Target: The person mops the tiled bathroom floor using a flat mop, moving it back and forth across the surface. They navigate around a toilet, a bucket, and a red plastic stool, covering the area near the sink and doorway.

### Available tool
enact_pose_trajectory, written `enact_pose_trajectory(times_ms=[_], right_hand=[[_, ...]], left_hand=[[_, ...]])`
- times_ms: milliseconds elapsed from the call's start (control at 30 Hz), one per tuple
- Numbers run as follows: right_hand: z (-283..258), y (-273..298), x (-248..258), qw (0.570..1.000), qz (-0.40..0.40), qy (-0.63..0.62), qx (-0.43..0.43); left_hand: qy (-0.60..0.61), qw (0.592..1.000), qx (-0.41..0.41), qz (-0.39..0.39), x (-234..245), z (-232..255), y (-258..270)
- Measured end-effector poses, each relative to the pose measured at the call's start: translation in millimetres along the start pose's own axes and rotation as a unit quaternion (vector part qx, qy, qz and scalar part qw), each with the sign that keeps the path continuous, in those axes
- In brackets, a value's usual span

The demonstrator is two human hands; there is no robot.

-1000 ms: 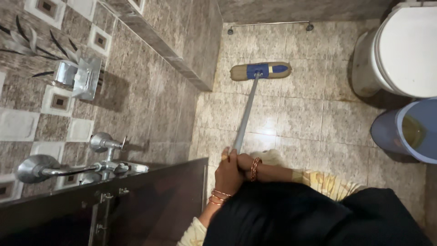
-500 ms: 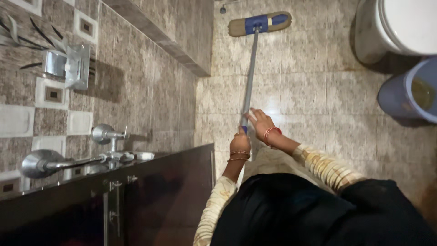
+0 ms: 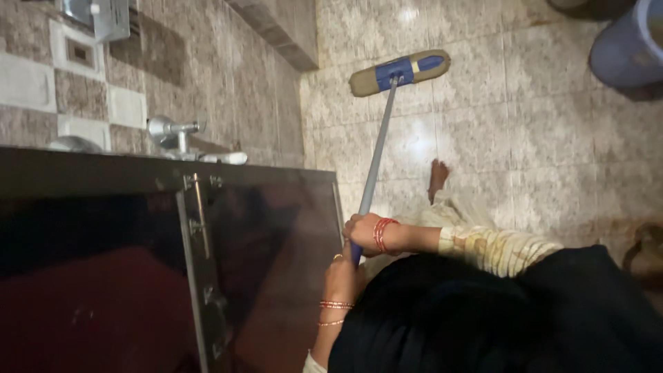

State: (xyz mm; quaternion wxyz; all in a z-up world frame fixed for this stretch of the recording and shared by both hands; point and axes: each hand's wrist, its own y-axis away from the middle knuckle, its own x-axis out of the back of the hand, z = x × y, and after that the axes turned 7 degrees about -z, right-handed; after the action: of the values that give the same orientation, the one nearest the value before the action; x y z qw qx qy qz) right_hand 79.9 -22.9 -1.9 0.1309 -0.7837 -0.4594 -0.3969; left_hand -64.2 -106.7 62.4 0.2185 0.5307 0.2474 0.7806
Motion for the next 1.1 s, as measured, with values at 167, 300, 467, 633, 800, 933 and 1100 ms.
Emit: enact_pose_trajectory(times_ms=[167,300,467,633,800,933,1100], right_hand=[[26,-7,-47,0.998,0.034,0.022,-0.05],[102,-11,-85,0.989,0.026,0.092,-0.112],[146,8,-89,0.984,0.025,0.109,-0.135],[106,34,-74,0.991,0.049,0.111,-0.059],[35,74,-48,0.996,0.027,0.077,0.039],[-5,101,-36,0.997,0.005,0.056,0.048],[23,122,-47,0.998,0.024,0.043,0.042]], left_hand=[[0.054,0.992,-0.058,0.094,-40,-16,-25],[0.072,0.992,-0.084,0.068,-88,-12,-93],[0.024,0.997,-0.07,0.039,-126,12,-135],[-0.005,0.999,-0.048,0.005,-87,37,-69],[-0.023,0.999,-0.035,-0.029,-52,65,43],[0.008,0.998,-0.061,0.009,-44,73,90],[0.016,0.996,-0.075,0.053,-85,85,59]])
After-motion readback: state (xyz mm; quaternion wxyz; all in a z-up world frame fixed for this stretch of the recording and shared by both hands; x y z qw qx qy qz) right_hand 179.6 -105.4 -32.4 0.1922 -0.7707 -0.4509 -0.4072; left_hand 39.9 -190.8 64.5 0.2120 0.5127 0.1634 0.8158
